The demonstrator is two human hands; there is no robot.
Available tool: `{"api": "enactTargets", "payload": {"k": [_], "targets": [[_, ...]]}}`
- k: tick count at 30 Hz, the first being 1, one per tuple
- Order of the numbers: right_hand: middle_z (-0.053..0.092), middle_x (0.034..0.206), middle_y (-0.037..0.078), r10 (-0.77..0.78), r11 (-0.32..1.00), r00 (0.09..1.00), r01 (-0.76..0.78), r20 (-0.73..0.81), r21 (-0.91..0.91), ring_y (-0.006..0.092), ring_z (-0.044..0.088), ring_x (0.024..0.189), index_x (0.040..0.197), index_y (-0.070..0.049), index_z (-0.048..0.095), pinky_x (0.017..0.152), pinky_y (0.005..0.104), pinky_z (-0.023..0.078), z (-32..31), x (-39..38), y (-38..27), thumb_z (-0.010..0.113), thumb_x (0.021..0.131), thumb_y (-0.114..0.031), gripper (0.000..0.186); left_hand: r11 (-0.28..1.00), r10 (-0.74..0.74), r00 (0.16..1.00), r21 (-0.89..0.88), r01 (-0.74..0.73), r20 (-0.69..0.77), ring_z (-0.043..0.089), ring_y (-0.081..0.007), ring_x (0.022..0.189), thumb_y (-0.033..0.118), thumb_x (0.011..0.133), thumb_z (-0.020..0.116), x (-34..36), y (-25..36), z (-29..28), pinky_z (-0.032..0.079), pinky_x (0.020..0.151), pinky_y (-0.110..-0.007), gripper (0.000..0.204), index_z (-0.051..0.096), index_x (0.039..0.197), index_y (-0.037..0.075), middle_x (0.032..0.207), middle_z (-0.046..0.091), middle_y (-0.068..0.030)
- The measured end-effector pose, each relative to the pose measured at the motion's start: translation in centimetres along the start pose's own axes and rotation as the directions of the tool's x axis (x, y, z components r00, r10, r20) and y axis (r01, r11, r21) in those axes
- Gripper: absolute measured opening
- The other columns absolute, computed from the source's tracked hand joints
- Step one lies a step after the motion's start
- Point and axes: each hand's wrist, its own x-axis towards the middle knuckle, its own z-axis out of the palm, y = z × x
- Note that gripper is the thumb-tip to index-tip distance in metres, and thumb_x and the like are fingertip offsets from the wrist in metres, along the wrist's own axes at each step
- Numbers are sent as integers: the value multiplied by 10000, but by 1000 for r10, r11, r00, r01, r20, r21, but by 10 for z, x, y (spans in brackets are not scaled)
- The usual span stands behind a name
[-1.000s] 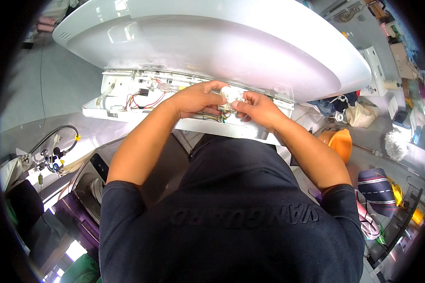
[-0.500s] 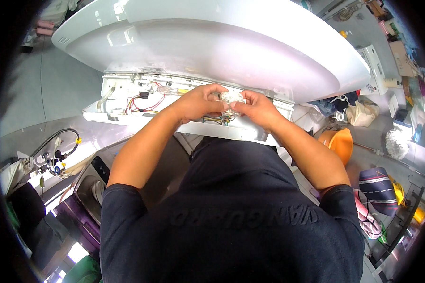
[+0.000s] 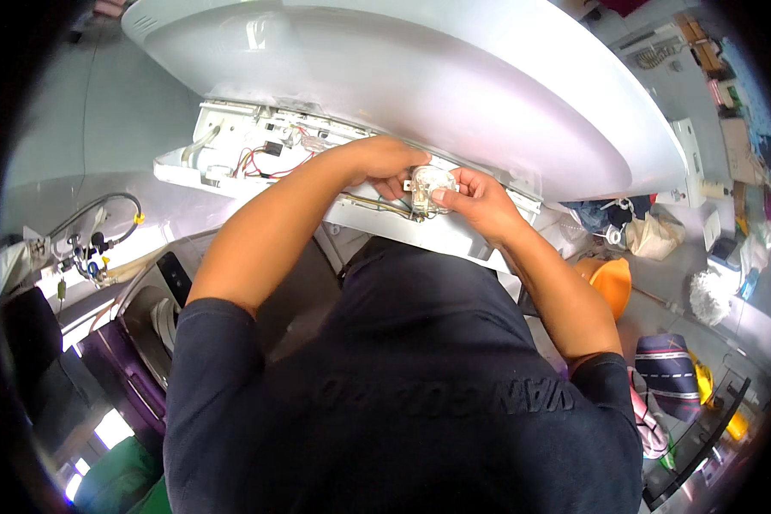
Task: The person works on the internal wiring of a white appliance, likely a washing machine, with the lid open. They use both hands to manipulate a small white component and its attached wires, repeatedly adjusting and connecting them within the machine's housing.
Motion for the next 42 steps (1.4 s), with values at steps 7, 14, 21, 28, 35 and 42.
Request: {"api": "enactTargets", "payload": {"k": [7,14,21,28,35,42], "targets": [[672,870,-24,-11,998,999,8,48,54,22,537,704,1102,-18,655,646,196,438,4,-6,-9,740,892,-172,274,975,-104,991,206,85,82,609,-160,579,515,922,605,21,9,-3,526,543,-285,497,715,872,33,696,627,-60],[692,1026,18,13,999,997,-10,78,-40,71,618,892,1168,4,625,831,228,491,-2,-4,-7,713,921,-146,302,990,-48,997,137,39,66,522,-122,502,475,917,626,19,7,2,453,480,-275,419,712,824,75,633,588,-21],[695,1015,19,13,1000,997,-13,81,-12,68,622,877,1150,9,640,817,229,497,0,-7,-11,721,918,-152,294,991,-36,999,127,32,33,422,-96,460,442,873,650,17,8,4,303,415,-280,380,662,694,107,555,500,14],[698,1012,17,14,1000,997,-12,77,-19,66,627,876,1155,12,643,822,226,501,2,-8,-12,729,909,-142,302,959,-92,993,273,71,68,395,-97,465,403,814,688,18,21,5,277,419,-296,337,649,653,110,546,479,19],[687,841,-25,-29,999,998,31,53,-29,23,556,689,1124,-9,680,635,199,451,5,-6,-5,769,873,-178,316,969,-15,996,248,-9,91,417,-106,474,289,854,652,23,18,8,293,420,-302,262,690,709,74,601,526,2],[694,846,-16,-8,1000,999,8,49,-7,23,562,681,1116,-10,680,632,190,449,2,-5,-5,768,875,-174,305,960,-42,979,278,-15,198,437,-92,470,247,850,644,32,22,11,297,403,-285,190,711,795,78,620,536,6]]}}
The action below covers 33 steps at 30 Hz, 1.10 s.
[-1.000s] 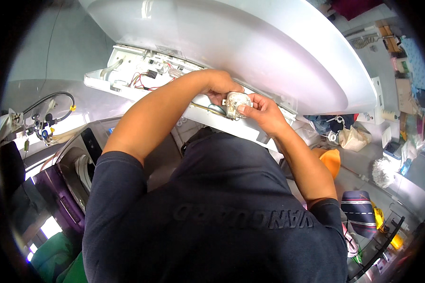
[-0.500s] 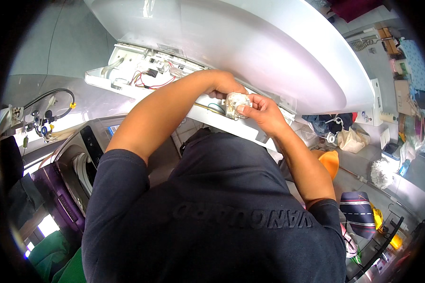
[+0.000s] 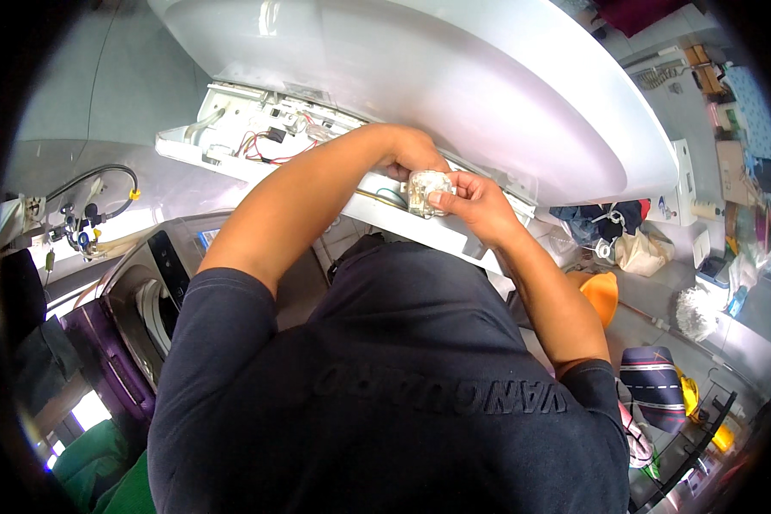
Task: The person works on the internal wiring of a white appliance, likely a washing machine, with the lid open. They use both hands to manipulate a small white component and its attached wires, repeatedly adjusting and connecting them within the machine's housing.
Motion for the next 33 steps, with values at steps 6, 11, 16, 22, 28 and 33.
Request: {"api": "enactTargets", "payload": {"k": [6,11,16,22,28,33], "targets": [[699,850,-12,18,1000,1000,-18,-4,-8,21,568,683,1142,-9,679,630,188,449,2,-2,-4,770,872,-168,326,999,-8,999,36,7,31,438,-74,472,247,845,644,13,-9,-3,301,399,-269,172,724,853,96,644,548,30],[701,854,-7,33,999,999,-33,-2,-15,27,575,690,1177,0,671,634,188,451,2,-3,-9,773,869,-160,361,998,37,999,-59,-35,29,445,-73,485,260,866,618,9,-16,-2,302,399,-264,206,728,908,90,667,561,27],[704,861,2,39,999,999,-38,-20,39,41,590,708,1173,23,665,654,198,469,1,-2,-10,778,863,-150,372,987,54,998,-148,-55,-10,448,-72,485,272,886,611,4,-19,2,308,405,-251,239,733,978,88,675,571,21],[707,864,13,32,997,999,-31,-20,75,55,603,717,1173,21,667,671,203,483,-2,0,-8,784,858,-146,375,955,115,993,-272,-115,-15,475,-66,498,268,902,605,4,-28,2,320,411,-239,254,730,992,66,691,591,12],[713,887,37,33,995,999,-30,-29,94,72,628,743,1171,37,662,689,212,511,-1,-2,-12,779,861,-139,375,965,93,994,-240,-106,-65,466,-60,495,300,889,616,2,-25,4,309,413,-232,259,739,979,90,698,590,23],[711,998,35,64,993,998,-64,-3,98,104,648,862,1139,10,672,780,264,528,-3,-4,-12,769,878,-181,338,983,29,997,-181,-40,-67,426,-52,478,337,861,640,2,-18,3,293,417,-238,235,749,947,148,653,562,55]]}}
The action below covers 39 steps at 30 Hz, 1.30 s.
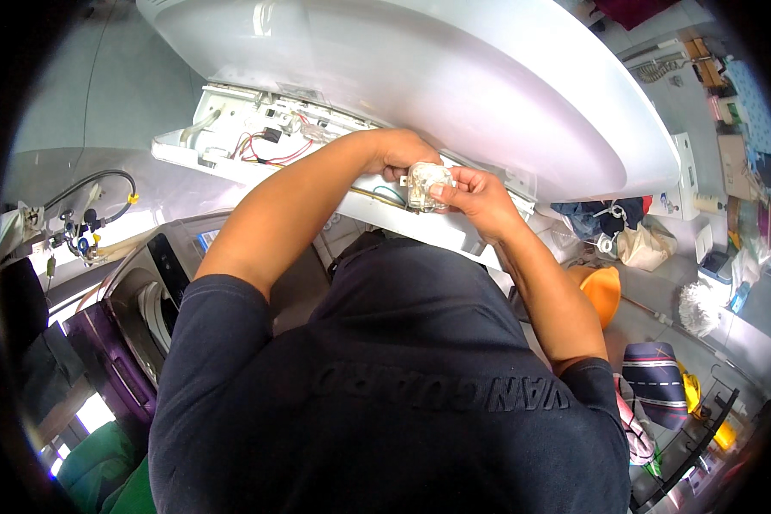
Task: The person works on the internal wiring of a white appliance, likely a washing machine, with the lid open. They use both hands to manipulate a small white component and its attached wires, repeatedly adjusting and connecting them within the machine's housing.
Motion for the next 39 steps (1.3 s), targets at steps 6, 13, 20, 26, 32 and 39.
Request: {"api": "enactTargets", "payload": {"k": [6,13,20,26,32,39], "targets": [[712,1008,44,16,999,1000,-16,-11,37,113,657,871,1161,19,664,777,254,542,0,-1,1,771,876,-180,364,999,-22,1000,-41,21,-20,396,-49,463,374,892,637,4,-4,-2,265,407,-239,251,729,896,141,620,535,67],[708,1049,55,34,996,999,-33,-20,81,125,660,910,1162,10,661,779,270,560,1,-1,2,770,876,-185,363,1000,-22,999,-6,21,-27,398,-49,467,378,898,635,1,-1,-1,260,402,-235,264,728,897,131,624,541,58],[711,1014,47,21,1000,999,-21,-28,17,115,653,875,1141,14,665,782,263,542,2,-2,2,773,877,-187,348,1000,3,1000,-10,-2,26,418,-56,468,373,872,653,0,-1,-1,274,397,-241,250,732,884,136,631,549,51],[710,991,57,-17,999,1000,17,-4,-31,97,645,848,1141,38,654,782,253,528,2,-3,3,759,884,-157,340,1000,0,1000,-6,0,29,439,-62,457,347,865,658,-3,3,3,280,382,-249,236,725,863,122,637,568,36],[721,919,49,-68,998,997,68,-26,-15,65,635,771,1163,43,655,720,200,502,1,-2,6,763,868,-133,360,985,51,998,-167,-45,33,533,-93,476,291,882,638,1,-7,2,355,372,-252,250,731,937,65,701,634,-17],[719,937,65,-93,995,995,94,-37,29,79,644,792,1146,49,659,733,212,509,0,1,8,763,866,-131,349,930,38,998,-366,-21,39,675,-179,599,251,916,583,-12,0,4,527,453,-294,317,695,1082,5,807,692,-98]]}}
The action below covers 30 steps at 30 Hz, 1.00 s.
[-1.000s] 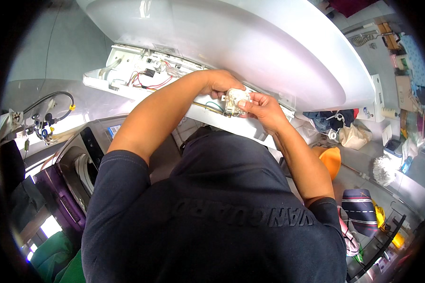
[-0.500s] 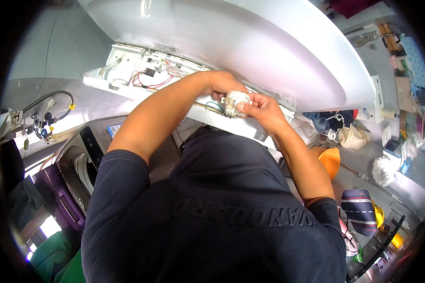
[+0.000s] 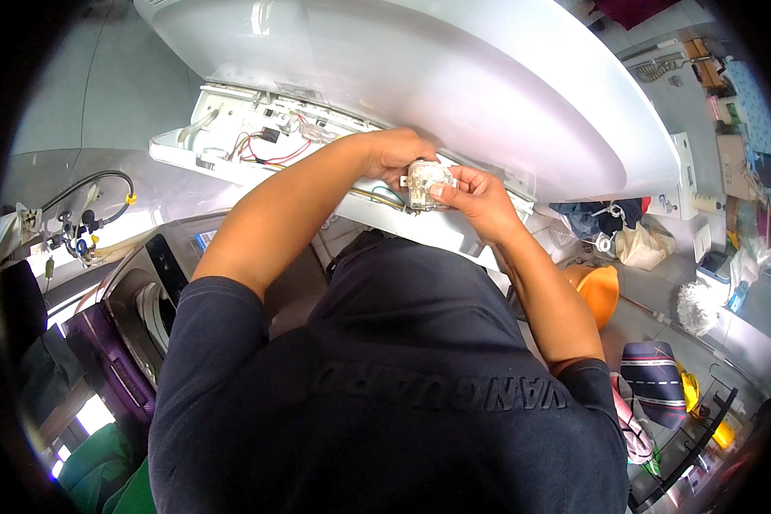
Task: The person works on the internal wiring of a white appliance, likely a washing machine, with the lid open. They use both hands to manipulate a small white component and its attached wires, repeatedly adjusting and connecting them within the machine's housing.
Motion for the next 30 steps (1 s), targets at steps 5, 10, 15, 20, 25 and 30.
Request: {"api": "enactTargets", "payload": {"k": [5,10,15,20,25,30], "targets": [[716,922,57,24,1000,1000,-24,-9,-12,84,639,774,1133,43,667,723,222,516,-1,0,2,767,868,-159,348,986,-19,996,163,33,-85,615,-152,571,292,927,559,4,0,2,483,466,-294,314,713,1062,55,786,666,-61],[713,962,51,37,999,999,-37,0,-32,96,639,819,1120,26,672,747,246,519,-1,-1,0,760,885,-173,321,968,-28,997,246,45,-73,474,-88,474,339,927,579,9,2,-6,320,398,-261,301,739,1002,95,674,595,7],[712,982,47,48,999,999,-48,4,-26,102,639,843,1112,18,674,757,255,519,1,-3,-4,758,890,-172,304,956,-15,995,290,45,-103,425,-71,461,365,912,609,10,0,-4,274,400,-256,275,725,874,118,630,560,29],[713,983,49,62,998,998,-62,5,-28,105,641,846,1123,21,670,757,254,519,-1,-1,-2,764,884,-174,322,947,-4,995,319,36,-101,413,-64,464,370,890,641,9,1,-2,266,405,-252,265,712,830,121,617,541,37],[713,1003,49,67,998,997,-67,27,-5,109,646,857,1155,19,664,763,256,524,-2,-1,1,765,885,-185,353,934,-32,996,352,59,-81,386,-60,446,354,865,662,8,4,0,243,398,-256,249,702,769,128,572,498,48],[709,1028,55,76,997,997,-76,30,-11,109,651,869,1175,26,657,771,255,542,-1,0,1,759,889,-190,372,926,-53,998,372,63,-39,356,-61,415,325,844,666,16,3,-7,225,385,-264,223,682,720,140,544,470,58]]}}
